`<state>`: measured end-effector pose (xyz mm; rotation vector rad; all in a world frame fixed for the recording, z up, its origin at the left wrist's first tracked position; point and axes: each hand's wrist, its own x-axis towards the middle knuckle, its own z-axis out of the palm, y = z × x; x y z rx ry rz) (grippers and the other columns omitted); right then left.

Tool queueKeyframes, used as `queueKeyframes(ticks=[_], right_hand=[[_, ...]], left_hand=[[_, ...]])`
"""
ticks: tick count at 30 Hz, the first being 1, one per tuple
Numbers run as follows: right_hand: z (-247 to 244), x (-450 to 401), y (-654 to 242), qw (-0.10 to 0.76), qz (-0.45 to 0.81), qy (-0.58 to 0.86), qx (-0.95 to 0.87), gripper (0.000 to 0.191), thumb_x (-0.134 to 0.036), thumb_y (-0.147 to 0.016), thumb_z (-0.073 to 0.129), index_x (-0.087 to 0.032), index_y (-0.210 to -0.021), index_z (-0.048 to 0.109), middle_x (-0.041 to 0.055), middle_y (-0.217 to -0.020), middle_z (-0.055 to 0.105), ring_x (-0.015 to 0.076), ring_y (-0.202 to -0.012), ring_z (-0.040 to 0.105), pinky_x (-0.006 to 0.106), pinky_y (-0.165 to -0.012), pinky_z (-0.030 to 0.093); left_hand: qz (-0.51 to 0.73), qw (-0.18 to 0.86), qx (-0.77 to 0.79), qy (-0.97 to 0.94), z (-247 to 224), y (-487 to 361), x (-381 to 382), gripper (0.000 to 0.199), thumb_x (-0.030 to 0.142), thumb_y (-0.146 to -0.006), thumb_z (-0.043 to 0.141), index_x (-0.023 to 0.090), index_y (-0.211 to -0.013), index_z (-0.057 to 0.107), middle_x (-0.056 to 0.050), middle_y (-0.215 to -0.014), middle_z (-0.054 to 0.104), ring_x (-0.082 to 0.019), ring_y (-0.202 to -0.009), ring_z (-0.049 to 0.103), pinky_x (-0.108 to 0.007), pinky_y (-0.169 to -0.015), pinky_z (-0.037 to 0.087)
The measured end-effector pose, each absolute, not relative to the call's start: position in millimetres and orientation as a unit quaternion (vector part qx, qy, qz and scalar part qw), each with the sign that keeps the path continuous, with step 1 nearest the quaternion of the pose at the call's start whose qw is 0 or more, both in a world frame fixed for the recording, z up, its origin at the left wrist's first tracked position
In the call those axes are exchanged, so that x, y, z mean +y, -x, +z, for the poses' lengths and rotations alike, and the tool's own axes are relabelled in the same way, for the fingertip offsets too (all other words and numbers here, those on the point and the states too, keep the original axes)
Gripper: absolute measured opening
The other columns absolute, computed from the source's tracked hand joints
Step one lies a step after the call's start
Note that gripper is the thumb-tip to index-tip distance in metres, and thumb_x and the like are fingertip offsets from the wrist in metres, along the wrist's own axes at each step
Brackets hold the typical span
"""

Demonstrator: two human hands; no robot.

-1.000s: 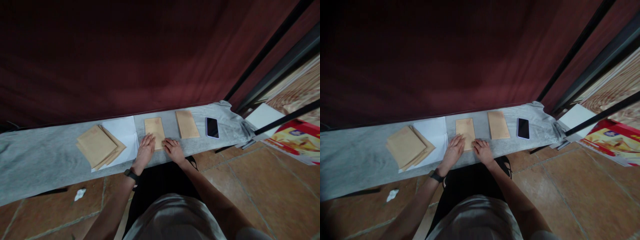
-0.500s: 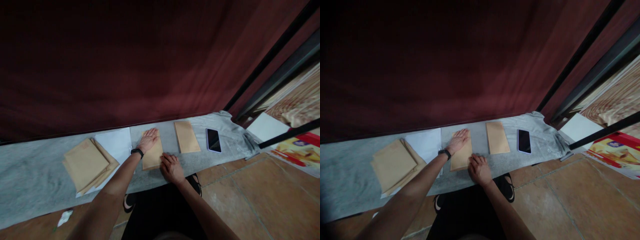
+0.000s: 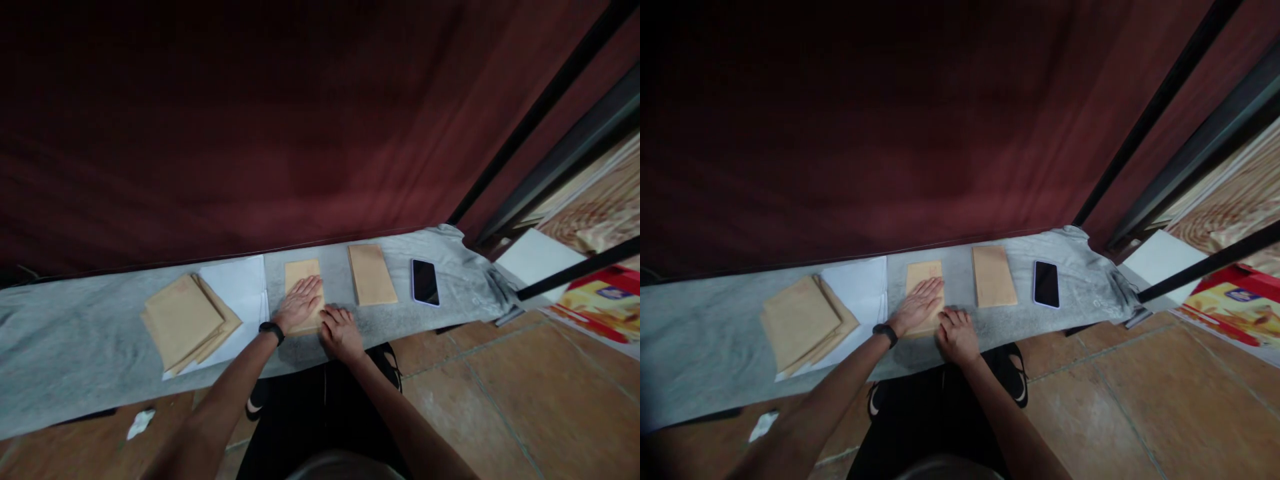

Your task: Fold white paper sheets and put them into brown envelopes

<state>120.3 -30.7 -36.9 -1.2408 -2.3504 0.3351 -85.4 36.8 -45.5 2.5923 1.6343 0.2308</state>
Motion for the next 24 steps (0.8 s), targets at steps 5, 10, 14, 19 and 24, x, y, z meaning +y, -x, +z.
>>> queueKeyframes(ticks=[5, 10, 14, 19, 24], right_hand=[[-37, -30, -120, 0.220, 0.118, 0.452, -0.856, 0.034, -0.025, -0.098, 0.053, -0.024, -0.131, 0.061, 0.0076, -0.136, 0.062, 0.0259, -0.116, 0.054, 0.041, -0.096, 0.038], [-34, -32, -121, 0.239, 0.121, 0.447, -0.853, 0.032, -0.023, -0.099, 0.051, -0.025, -0.129, 0.062, 0.0075, -0.136, 0.062, 0.0255, -0.116, 0.054, 0.042, -0.097, 0.039], [-33, -32, -122, 0.244, 0.128, 0.443, -0.853, 0.031, -0.023, -0.099, 0.050, -0.025, -0.126, 0.063, 0.0079, -0.134, 0.062, 0.0257, -0.115, 0.054, 0.042, -0.097, 0.039], [-35, -30, -122, 0.241, 0.140, 0.442, -0.853, 0.030, -0.024, -0.099, 0.048, -0.022, -0.124, 0.064, 0.0084, -0.135, 0.062, 0.0263, -0.113, 0.054, 0.042, -0.096, 0.039], [-37, -29, -121, 0.245, 0.146, 0.444, -0.849, 0.030, -0.026, -0.098, 0.050, -0.022, -0.124, 0.065, 0.0084, -0.136, 0.062, 0.0269, -0.114, 0.054, 0.043, -0.097, 0.039]], left_hand=[[0.085, 0.040, 0.521, -0.849, -44, 81, -18, 0.056, 0.041, -0.107, 0.023, 0.020, -0.159, 0.028, -0.007, -0.163, 0.034, -0.017, -0.152, 0.027, -0.042, -0.126, 0.020], [0.075, 0.042, 0.522, -0.849, -40, 83, -62, 0.058, 0.045, -0.106, 0.029, 0.021, -0.159, 0.026, -0.007, -0.163, 0.035, -0.018, -0.152, 0.029, -0.043, -0.126, 0.024], [0.064, 0.043, 0.528, -0.846, -31, 82, -73, 0.063, 0.049, -0.104, 0.035, 0.020, -0.159, 0.027, -0.009, -0.163, 0.034, -0.020, -0.152, 0.028, -0.044, -0.125, 0.025], [0.038, 0.045, 0.523, -0.850, -23, 78, -72, 0.068, 0.053, -0.102, 0.039, 0.020, -0.159, 0.026, -0.010, -0.164, 0.032, -0.022, -0.153, 0.025, -0.046, -0.125, 0.024], [0.021, 0.030, 0.516, -0.856, -24, 79, -72, 0.071, 0.056, -0.100, 0.041, 0.021, -0.159, 0.026, -0.011, -0.164, 0.032, -0.024, -0.153, 0.025, -0.046, -0.124, 0.025]])
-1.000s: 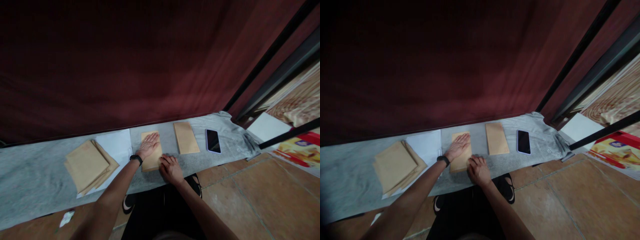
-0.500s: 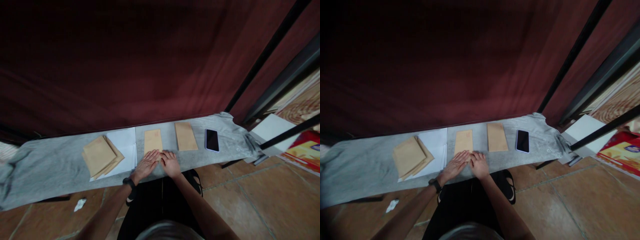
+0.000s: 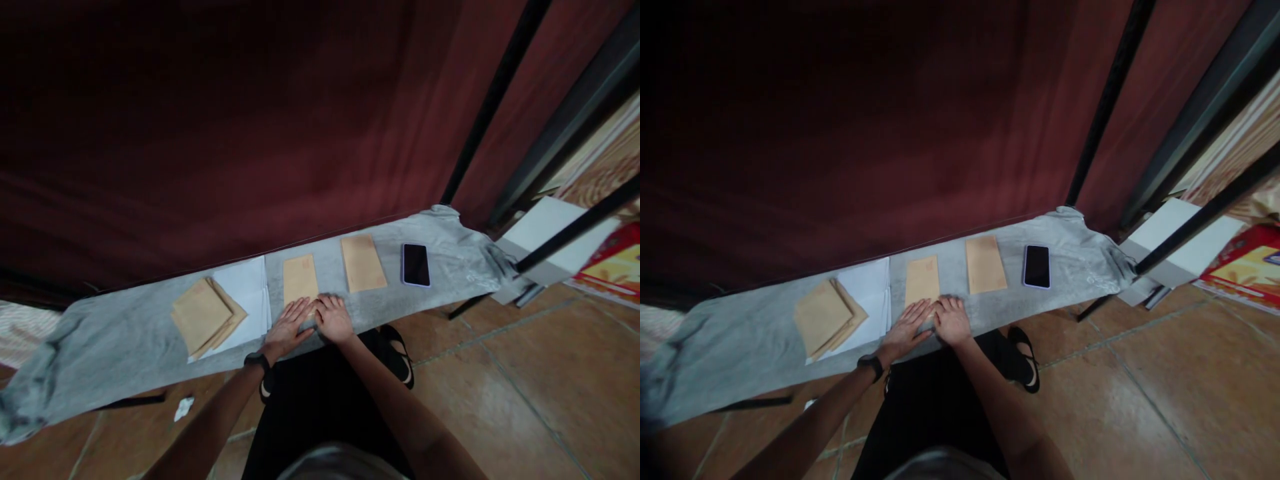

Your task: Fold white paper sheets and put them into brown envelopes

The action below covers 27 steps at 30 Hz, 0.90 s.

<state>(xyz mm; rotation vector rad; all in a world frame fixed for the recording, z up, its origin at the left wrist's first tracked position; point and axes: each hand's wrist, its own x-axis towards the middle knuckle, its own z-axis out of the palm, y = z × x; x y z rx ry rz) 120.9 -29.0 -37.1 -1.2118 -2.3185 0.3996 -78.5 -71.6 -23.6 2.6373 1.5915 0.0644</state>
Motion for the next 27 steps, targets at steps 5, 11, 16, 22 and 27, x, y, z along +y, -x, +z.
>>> queueKeyframes(ticks=[5, 11, 16, 22, 27], right_hand=[[-36.6, -29.4, -120.7, 0.243, 0.138, 0.445, -0.851, 0.031, -0.025, -0.098, 0.049, -0.021, -0.125, 0.064, 0.0090, -0.136, 0.062, 0.0274, -0.115, 0.054, 0.043, -0.097, 0.039], [-34.0, -31.0, -121.5, 0.239, 0.136, 0.444, -0.853, 0.030, -0.024, -0.098, 0.049, -0.022, -0.124, 0.065, 0.0093, -0.135, 0.062, 0.0272, -0.116, 0.053, 0.043, -0.099, 0.039], [-35.1, -32.3, -122.4, 0.234, 0.135, 0.445, -0.854, 0.032, -0.023, -0.099, 0.048, -0.022, -0.128, 0.062, 0.0089, -0.138, 0.061, 0.0272, -0.119, 0.052, 0.043, -0.100, 0.038], [-39.0, -33.2, -121.4, 0.230, 0.123, 0.448, -0.855, 0.034, -0.024, -0.100, 0.047, -0.021, -0.131, 0.061, 0.0101, -0.139, 0.060, 0.0279, -0.119, 0.052, 0.044, -0.099, 0.038], [-39.3, -34.2, -121.9, 0.217, 0.124, 0.447, -0.859, 0.038, -0.025, -0.100, 0.045, -0.020, -0.136, 0.059, 0.0097, -0.142, 0.059, 0.0280, -0.119, 0.053, 0.044, -0.099, 0.038]], left_hand=[[0.020, 0.026, 0.514, -0.857, -27.7, 80.5, -70.3, 0.076, 0.061, -0.098, 0.041, 0.020, -0.160, 0.025, -0.012, -0.165, 0.031, -0.025, -0.153, 0.025, -0.046, -0.124, 0.024], [0.024, 0.028, 0.512, -0.858, -26.8, 80.0, -71.5, 0.077, 0.064, -0.098, 0.039, 0.020, -0.159, 0.026, -0.012, -0.165, 0.030, -0.025, -0.153, 0.025, -0.046, -0.124, 0.023], [0.029, 0.035, 0.506, -0.861, -26.8, 80.4, -71.7, 0.078, 0.064, -0.098, 0.039, 0.019, -0.160, 0.025, -0.012, -0.165, 0.030, -0.025, -0.154, 0.024, -0.046, -0.124, 0.022], [0.043, 0.048, 0.506, -0.860, -26.3, 80.7, -72.4, 0.078, 0.063, -0.097, 0.042, 0.021, -0.160, 0.024, -0.011, -0.166, 0.029, -0.025, -0.154, 0.022, -0.046, -0.125, 0.021], [0.054, 0.066, 0.509, -0.856, -26.0, 81.8, -72.8, 0.077, 0.062, -0.097, 0.044, 0.023, -0.160, 0.024, -0.009, -0.166, 0.027, -0.025, -0.154, 0.021, -0.046, -0.125, 0.020]])
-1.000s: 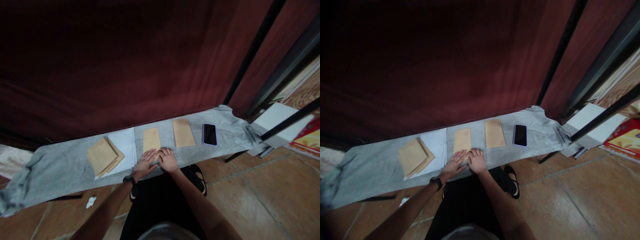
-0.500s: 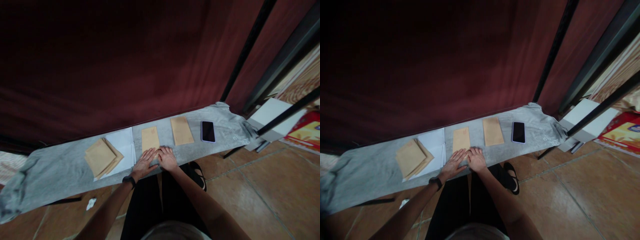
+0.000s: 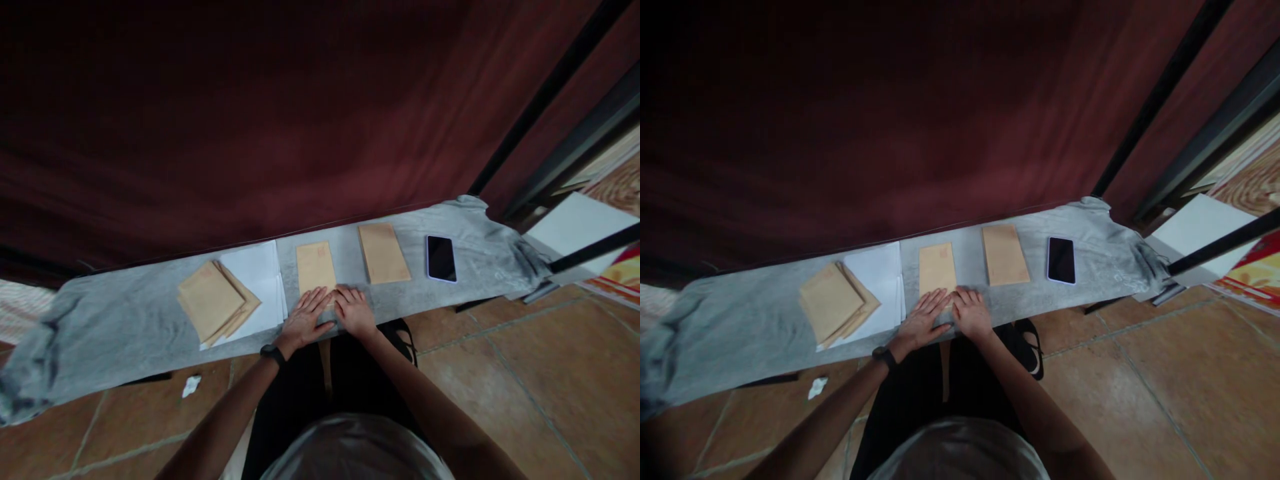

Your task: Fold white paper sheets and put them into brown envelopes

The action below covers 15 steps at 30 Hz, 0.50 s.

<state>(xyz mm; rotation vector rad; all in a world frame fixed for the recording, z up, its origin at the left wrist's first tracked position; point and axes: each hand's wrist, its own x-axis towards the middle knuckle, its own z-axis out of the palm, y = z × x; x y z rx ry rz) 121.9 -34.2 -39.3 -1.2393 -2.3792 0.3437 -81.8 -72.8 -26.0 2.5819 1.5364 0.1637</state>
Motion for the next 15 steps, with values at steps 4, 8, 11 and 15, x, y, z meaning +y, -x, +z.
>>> queueKeyframes(ticks=[4, 8, 11, 15], right_hand=[[-39.0, -34.4, -122.3, 0.212, 0.134, 0.455, -0.854, 0.039, -0.024, -0.100, 0.045, -0.022, -0.137, 0.059, 0.0081, -0.142, 0.059, 0.0269, -0.117, 0.054, 0.042, -0.098, 0.038], [-38.5, -32.7, -121.5, 0.204, 0.137, 0.463, -0.852, 0.038, -0.025, -0.100, 0.046, -0.022, -0.135, 0.061, 0.0078, -0.141, 0.060, 0.0268, -0.117, 0.054, 0.042, -0.097, 0.037], [-37.7, -32.2, -121.4, 0.195, 0.137, 0.465, -0.853, 0.038, -0.024, -0.100, 0.046, -0.023, -0.136, 0.060, 0.0075, -0.142, 0.060, 0.0263, -0.117, 0.054, 0.042, -0.097, 0.038], [-38.9, -33.5, -123.0, 0.191, 0.142, 0.468, -0.851, 0.038, -0.024, -0.099, 0.048, -0.023, -0.135, 0.061, 0.0069, -0.143, 0.059, 0.0258, -0.118, 0.055, 0.041, -0.097, 0.039]], left_hand=[[0.065, 0.076, 0.512, -0.853, -26.0, 82.4, -73.9, 0.074, 0.060, -0.098, 0.042, 0.022, -0.159, 0.026, -0.008, -0.167, 0.026, -0.023, -0.155, 0.020, -0.045, -0.126, 0.020], [0.076, 0.082, 0.514, -0.850, -25.7, 81.7, -75.0, 0.073, 0.060, -0.098, 0.042, 0.022, -0.159, 0.028, -0.007, -0.167, 0.026, -0.024, -0.155, 0.019, -0.045, -0.127, 0.019], [0.083, 0.085, 0.512, -0.851, -25.9, 80.7, -75.4, 0.072, 0.058, -0.098, 0.044, 0.022, -0.159, 0.028, -0.007, -0.167, 0.026, -0.024, -0.155, 0.019, -0.046, -0.127, 0.018], [0.089, 0.083, 0.514, -0.849, -25.9, 79.5, -75.7, 0.071, 0.056, -0.099, 0.043, 0.024, -0.159, 0.027, -0.006, -0.167, 0.025, -0.024, -0.155, 0.019, -0.046, -0.127, 0.017]])
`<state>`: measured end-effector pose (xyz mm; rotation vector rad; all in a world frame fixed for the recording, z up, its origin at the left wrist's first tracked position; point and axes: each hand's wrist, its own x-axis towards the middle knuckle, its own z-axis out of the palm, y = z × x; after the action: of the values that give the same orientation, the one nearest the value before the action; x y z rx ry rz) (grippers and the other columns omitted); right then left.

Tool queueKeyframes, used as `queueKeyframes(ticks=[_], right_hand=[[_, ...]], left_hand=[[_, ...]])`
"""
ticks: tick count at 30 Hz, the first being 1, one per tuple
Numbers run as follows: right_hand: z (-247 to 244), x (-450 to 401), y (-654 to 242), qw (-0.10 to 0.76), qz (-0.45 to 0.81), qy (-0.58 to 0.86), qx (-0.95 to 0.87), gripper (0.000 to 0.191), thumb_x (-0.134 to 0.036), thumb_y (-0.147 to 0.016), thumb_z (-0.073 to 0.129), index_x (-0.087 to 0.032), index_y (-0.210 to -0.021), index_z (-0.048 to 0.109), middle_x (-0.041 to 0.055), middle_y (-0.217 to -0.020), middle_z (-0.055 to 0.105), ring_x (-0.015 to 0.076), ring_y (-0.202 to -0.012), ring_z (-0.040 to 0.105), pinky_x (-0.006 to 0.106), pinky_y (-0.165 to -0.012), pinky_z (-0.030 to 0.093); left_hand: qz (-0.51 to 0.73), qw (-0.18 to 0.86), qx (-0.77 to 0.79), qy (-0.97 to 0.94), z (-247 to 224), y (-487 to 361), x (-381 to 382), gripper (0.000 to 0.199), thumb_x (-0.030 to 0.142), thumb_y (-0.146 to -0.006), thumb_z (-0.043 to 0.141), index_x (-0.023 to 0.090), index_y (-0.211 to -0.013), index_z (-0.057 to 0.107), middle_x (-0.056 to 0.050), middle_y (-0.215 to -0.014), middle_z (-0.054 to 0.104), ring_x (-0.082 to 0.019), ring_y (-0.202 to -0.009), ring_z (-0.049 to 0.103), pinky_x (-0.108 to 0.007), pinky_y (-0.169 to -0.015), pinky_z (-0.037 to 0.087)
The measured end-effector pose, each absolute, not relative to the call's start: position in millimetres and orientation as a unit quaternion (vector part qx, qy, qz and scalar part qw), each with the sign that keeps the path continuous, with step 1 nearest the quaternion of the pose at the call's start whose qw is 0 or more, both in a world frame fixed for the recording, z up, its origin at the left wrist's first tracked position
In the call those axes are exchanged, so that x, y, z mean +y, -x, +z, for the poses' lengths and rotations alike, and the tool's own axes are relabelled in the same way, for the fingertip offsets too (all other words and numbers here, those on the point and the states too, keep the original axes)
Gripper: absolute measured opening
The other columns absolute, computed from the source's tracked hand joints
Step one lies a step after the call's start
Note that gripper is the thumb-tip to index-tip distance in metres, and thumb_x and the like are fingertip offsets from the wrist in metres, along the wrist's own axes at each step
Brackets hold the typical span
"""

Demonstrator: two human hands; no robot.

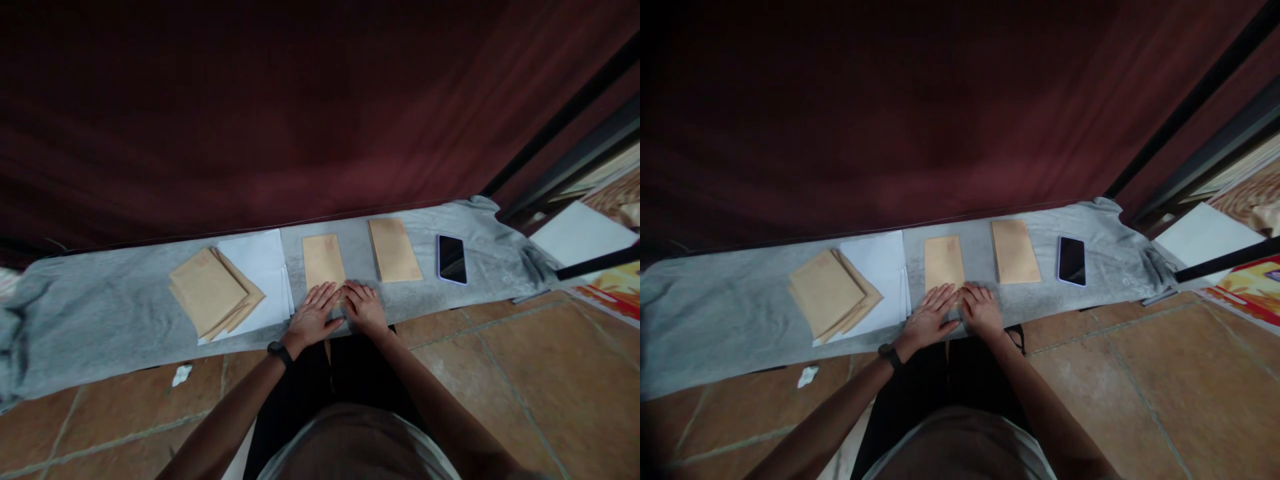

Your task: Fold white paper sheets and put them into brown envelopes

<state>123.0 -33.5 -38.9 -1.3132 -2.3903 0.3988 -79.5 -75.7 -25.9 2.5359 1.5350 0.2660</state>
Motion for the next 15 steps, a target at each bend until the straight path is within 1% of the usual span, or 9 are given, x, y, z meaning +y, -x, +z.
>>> queueKeyframes(ticks=[4, 6, 8, 11, 13, 15], right_hand=[[-38, -27, -124, 0.221, 0.170, 0.469, -0.838, 0.036, -0.024, -0.100, 0.046, -0.022, -0.131, 0.064, 0.0074, -0.139, 0.062, 0.0250, -0.119, 0.057, 0.041, -0.100, 0.042], [-35, -16, -121, 0.247, 0.185, 0.452, -0.837, 0.037, -0.025, -0.102, 0.042, -0.022, -0.132, 0.064, 0.0078, -0.139, 0.063, 0.0239, -0.125, 0.056, 0.042, -0.105, 0.043], [-31, 2, -114, 0.258, 0.191, 0.416, -0.851, 0.040, -0.028, -0.104, 0.039, -0.021, -0.138, 0.059, 0.0077, -0.143, 0.060, 0.0221, -0.133, 0.052, 0.042, -0.111, 0.041], [-30, 36, -99, 0.227, 0.171, 0.381, -0.880, 0.044, -0.031, -0.105, 0.036, -0.021, -0.145, 0.052, 0.0069, -0.153, 0.051, 0.0201, -0.142, 0.045, 0.043, -0.119, 0.036], [-33, 58, -90, 0.196, 0.145, 0.394, -0.886, 0.045, -0.031, -0.105, 0.036, -0.019, -0.146, 0.052, 0.0083, -0.154, 0.049, 0.0209, -0.143, 0.044, 0.044, -0.121, 0.033], [-38, 77, -82, 0.169, 0.118, 0.404, -0.891, 0.049, -0.034, -0.106, 0.036, -0.017, -0.150, 0.046, 0.0088, -0.157, 0.044, 0.0224, -0.146, 0.041, 0.046, -0.123, 0.028]], left_hand=[[0.088, 0.071, 0.513, -0.851, -24, 79, -76, 0.071, 0.057, -0.099, 0.043, 0.021, -0.159, 0.027, -0.007, -0.167, 0.025, -0.025, -0.155, 0.019, -0.045, -0.127, 0.017], [0.086, 0.066, 0.510, -0.853, -24, 79, -76, 0.072, 0.057, -0.099, 0.043, 0.020, -0.159, 0.028, -0.009, -0.167, 0.026, -0.025, -0.155, 0.019, -0.046, -0.127, 0.018], [0.084, 0.061, 0.507, -0.856, -23, 79, -76, 0.073, 0.057, -0.099, 0.043, 0.018, -0.158, 0.029, -0.010, -0.166, 0.026, -0.026, -0.155, 0.020, -0.046, -0.126, 0.019], [0.085, 0.053, 0.506, -0.856, -22, 79, -76, 0.072, 0.057, -0.099, 0.044, 0.017, -0.157, 0.030, -0.011, -0.166, 0.028, -0.026, -0.154, 0.022, -0.047, -0.126, 0.020], [0.088, 0.051, 0.509, -0.855, -21, 79, -75, 0.072, 0.058, -0.099, 0.044, 0.018, -0.157, 0.031, -0.011, -0.165, 0.029, -0.026, -0.154, 0.023, -0.047, -0.126, 0.020], [0.090, 0.050, 0.509, -0.855, -21, 80, -75, 0.071, 0.057, -0.099, 0.045, 0.019, -0.157, 0.031, -0.010, -0.165, 0.030, -0.026, -0.154, 0.024, -0.047, -0.126, 0.020]])
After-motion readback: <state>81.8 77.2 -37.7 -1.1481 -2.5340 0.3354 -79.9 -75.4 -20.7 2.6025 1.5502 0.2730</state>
